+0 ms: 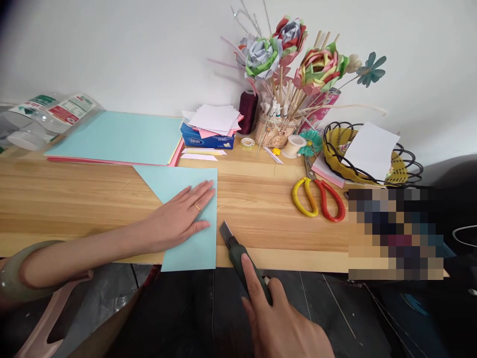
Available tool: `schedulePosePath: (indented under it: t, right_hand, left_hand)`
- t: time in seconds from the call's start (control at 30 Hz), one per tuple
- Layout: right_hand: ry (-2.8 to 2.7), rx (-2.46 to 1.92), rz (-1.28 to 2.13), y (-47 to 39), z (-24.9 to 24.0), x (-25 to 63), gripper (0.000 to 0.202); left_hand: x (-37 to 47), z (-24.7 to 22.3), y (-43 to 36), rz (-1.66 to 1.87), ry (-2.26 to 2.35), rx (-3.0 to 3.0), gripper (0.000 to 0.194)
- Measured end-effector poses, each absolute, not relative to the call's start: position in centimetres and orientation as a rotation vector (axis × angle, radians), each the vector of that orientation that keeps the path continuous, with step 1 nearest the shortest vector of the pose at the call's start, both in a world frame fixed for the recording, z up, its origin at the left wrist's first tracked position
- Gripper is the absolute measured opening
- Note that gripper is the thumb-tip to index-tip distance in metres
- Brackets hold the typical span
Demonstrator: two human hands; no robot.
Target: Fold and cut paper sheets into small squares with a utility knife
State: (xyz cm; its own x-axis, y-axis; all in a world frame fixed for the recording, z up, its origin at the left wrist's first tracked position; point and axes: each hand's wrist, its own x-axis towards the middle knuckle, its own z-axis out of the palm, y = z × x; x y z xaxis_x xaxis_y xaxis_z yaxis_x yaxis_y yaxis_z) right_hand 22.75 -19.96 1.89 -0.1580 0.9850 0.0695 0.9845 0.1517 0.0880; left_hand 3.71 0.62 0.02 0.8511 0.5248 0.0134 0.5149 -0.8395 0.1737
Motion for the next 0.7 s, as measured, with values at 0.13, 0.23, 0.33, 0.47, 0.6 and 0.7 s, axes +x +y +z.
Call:
schedulePosePath:
  t: [0.13,0.23,0.33,0.47,0.6,0.7]
  right_hand:
    - [2.420,2.124,-0.033,-20.2,2.0,23.5,0.057]
    - [2.416,2.160,-0.133,-20.4,2.4,24.1,0.057]
    - [2.446,2.167,-0.145,-20.3,2.7,24.6,0.058]
    - [2.518,2.177,0.000,-19.7,3.3,25.2,0.058]
    - [2.634,2.066,0.025,-19.3,4.3,26.0,0.053]
    - [2.694,1.989,-0.011,-19.1,4.9,26.4,0.048]
  left_hand:
    - [2.3,0.9,-0.8,0.468,0.624,2.849,0.057]
    - [1.1,1.3,-2.6,0.393,0.479,2.872,0.080]
    - [0.2,1.6,-3.3,0.220,0.381,2.899,0.060]
    - [0.0,2.5,-1.8,0.232,0.375,2.660,0.029]
    - [0.3,3.7,0.4,0.175,0.603,2.312,0.042]
    - [0.3,4.0,1.6,0.109,0.695,2.067,0.048]
